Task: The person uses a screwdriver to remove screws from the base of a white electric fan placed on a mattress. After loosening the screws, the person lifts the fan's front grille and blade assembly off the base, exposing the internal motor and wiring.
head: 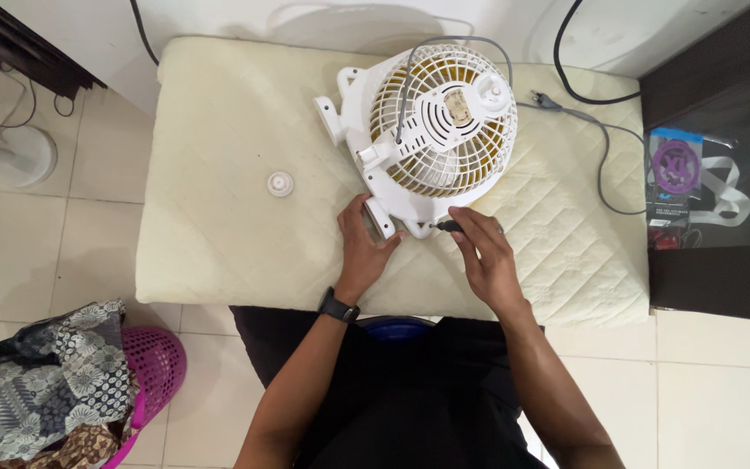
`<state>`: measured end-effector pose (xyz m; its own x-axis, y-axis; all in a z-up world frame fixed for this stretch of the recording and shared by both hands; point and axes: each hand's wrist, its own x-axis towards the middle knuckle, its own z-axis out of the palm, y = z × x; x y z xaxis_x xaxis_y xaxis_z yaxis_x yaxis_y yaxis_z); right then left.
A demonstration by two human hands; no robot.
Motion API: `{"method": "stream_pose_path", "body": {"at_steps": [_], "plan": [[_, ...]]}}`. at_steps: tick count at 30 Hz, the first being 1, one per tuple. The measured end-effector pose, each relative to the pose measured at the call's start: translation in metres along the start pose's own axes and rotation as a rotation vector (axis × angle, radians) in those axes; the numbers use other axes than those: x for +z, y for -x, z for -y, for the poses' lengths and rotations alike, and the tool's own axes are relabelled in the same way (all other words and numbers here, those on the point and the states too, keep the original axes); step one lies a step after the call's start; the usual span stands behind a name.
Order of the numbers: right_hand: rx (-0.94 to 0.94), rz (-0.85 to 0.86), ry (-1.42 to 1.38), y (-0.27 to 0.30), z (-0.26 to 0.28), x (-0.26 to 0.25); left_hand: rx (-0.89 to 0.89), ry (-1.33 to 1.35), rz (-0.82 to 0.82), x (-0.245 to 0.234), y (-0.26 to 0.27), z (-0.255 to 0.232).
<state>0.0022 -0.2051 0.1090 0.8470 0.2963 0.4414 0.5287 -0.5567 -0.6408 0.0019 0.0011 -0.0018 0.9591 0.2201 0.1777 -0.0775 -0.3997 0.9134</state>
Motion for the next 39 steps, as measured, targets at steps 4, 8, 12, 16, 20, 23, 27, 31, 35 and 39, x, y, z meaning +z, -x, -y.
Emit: {"method": "stream_pose_path", "body": {"at_steps": [4, 8, 12, 16, 20, 23, 27, 31, 35, 39], "plan": [[0.010, 0.036, -0.022, -0.006, -0.002, -0.002, 0.012, -0.010, -0.001, 0.000, 0.001, -0.001], [0.018, 0.047, -0.048, -0.012, -0.006, -0.003, 0.027, 0.000, 0.003, 0.000, 0.001, 0.000], [-0.064, 0.082, -0.011, -0.012, -0.004, -0.010, 0.029, 0.007, 0.001, -0.001, 0.000, 0.000], [0.088, 0.110, 0.054, -0.016, -0.004, -0.010, 0.047, 0.001, -0.009, 0.000, 0.000, 0.001], [-0.067, 0.020, 0.032, -0.018, -0.004, -0.009, 0.052, 0.011, -0.009, -0.001, 0.002, 0.001], [-0.035, 0.114, -0.022, -0.016, -0.003, -0.016, 0.080, 0.005, -0.020, -0.001, 0.003, 0.001], [0.250, 0.145, 0.113, -0.013, -0.004, -0.011, 0.055, 0.007, -0.004, 0.000, 0.003, 0.002], [0.008, 0.051, -0.026, -0.010, -0.005, -0.013, 0.047, -0.005, -0.003, 0.000, 0.003, 0.002], [0.029, 0.115, -0.072, -0.007, -0.005, -0.017, 0.070, -0.020, -0.021, -0.001, 0.002, 0.001], [0.117, 0.071, 0.048, -0.009, -0.008, -0.010, 0.066, -0.015, -0.018, -0.001, 0.003, 0.001]]}}
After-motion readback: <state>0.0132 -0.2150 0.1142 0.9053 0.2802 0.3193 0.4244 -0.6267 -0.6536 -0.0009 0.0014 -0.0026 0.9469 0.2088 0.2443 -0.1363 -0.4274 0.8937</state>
